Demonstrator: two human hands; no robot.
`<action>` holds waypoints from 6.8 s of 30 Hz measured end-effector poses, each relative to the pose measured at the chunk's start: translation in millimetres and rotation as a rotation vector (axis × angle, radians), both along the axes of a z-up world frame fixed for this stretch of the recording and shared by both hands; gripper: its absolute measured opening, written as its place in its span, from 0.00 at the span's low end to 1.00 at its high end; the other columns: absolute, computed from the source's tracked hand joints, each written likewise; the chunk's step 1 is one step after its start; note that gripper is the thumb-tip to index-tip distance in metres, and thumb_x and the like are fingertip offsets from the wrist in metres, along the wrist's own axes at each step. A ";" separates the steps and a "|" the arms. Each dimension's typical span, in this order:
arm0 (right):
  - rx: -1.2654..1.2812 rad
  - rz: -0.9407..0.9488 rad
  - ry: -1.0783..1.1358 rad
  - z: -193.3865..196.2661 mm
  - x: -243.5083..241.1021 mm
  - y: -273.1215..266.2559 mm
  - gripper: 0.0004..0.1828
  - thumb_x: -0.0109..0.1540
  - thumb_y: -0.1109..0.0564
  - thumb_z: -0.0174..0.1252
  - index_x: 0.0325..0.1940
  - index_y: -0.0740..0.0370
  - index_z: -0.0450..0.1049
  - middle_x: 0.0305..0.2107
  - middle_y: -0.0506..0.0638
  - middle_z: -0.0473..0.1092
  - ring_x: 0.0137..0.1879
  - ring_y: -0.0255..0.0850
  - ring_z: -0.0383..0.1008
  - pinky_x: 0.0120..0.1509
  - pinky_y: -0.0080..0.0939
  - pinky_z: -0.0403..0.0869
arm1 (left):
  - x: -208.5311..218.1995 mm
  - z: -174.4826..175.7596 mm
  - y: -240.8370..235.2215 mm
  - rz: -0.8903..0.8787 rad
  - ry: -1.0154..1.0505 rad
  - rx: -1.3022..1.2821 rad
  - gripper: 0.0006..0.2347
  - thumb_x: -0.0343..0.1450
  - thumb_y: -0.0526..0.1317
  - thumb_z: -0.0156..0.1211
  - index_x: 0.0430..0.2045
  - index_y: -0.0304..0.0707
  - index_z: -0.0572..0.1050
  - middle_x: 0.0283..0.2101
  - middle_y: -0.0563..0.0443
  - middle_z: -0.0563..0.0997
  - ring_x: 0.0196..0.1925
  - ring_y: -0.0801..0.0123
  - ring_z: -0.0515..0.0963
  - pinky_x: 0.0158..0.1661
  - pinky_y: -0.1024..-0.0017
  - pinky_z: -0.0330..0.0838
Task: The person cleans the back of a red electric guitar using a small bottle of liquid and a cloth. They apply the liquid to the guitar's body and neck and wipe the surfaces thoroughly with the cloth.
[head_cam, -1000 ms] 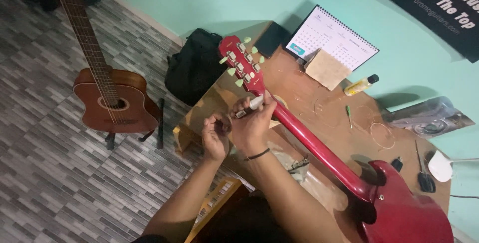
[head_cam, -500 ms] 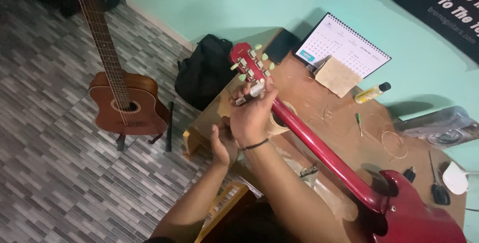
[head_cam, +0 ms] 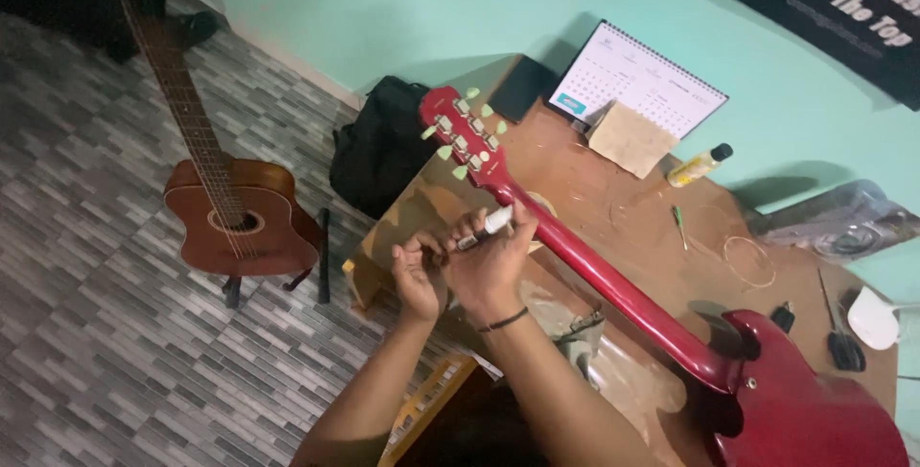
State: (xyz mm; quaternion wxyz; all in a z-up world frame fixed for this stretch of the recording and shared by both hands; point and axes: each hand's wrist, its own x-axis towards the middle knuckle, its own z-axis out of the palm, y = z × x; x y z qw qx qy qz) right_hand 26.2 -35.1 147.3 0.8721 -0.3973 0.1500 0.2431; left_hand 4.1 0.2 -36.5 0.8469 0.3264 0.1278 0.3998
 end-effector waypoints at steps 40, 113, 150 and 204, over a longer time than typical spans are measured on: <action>-1.589 0.371 -0.989 19.9 105.0 -363.6 0.46 0.49 0.57 0.74 0.68 0.56 0.61 0.51 0.67 0.70 0.57 0.67 0.73 0.61 0.67 0.72 | -2.3 168.3 -160.6 -0.989 0.656 1.196 0.08 0.67 0.42 0.64 0.35 0.43 0.76 0.37 0.46 0.87 0.42 0.57 0.86 0.41 0.65 0.76; -1.470 -0.265 -0.529 14.7 -93.1 -495.1 0.23 0.58 0.66 0.66 0.56 0.62 0.70 0.50 0.66 0.70 0.56 0.67 0.73 0.57 0.63 0.73 | 9.3 179.4 -343.7 -0.878 0.154 1.598 0.27 0.66 0.37 0.68 0.61 0.48 0.66 0.46 0.36 0.77 0.48 0.41 0.80 0.47 0.52 0.75; -1.854 0.834 -0.819 14.1 -41.1 -436.7 0.54 0.64 0.20 0.35 0.82 0.57 0.39 0.76 0.57 0.45 0.80 0.60 0.40 0.80 0.65 0.43 | 71.9 154.3 -302.5 -0.829 0.430 2.038 0.24 0.65 0.46 0.71 0.55 0.43 0.76 0.54 0.46 0.81 0.64 0.57 0.74 0.69 0.27 0.26; -1.832 0.126 -0.645 -4.7 -107.1 -527.1 0.12 0.64 0.44 0.61 0.51 0.42 0.80 0.62 0.46 0.71 0.74 0.53 0.60 0.77 0.78 0.40 | 15.5 129.8 -382.8 -0.763 -0.073 1.944 0.08 0.72 0.49 0.63 0.34 0.52 0.84 0.38 0.57 0.72 0.53 0.62 0.71 0.64 0.29 0.41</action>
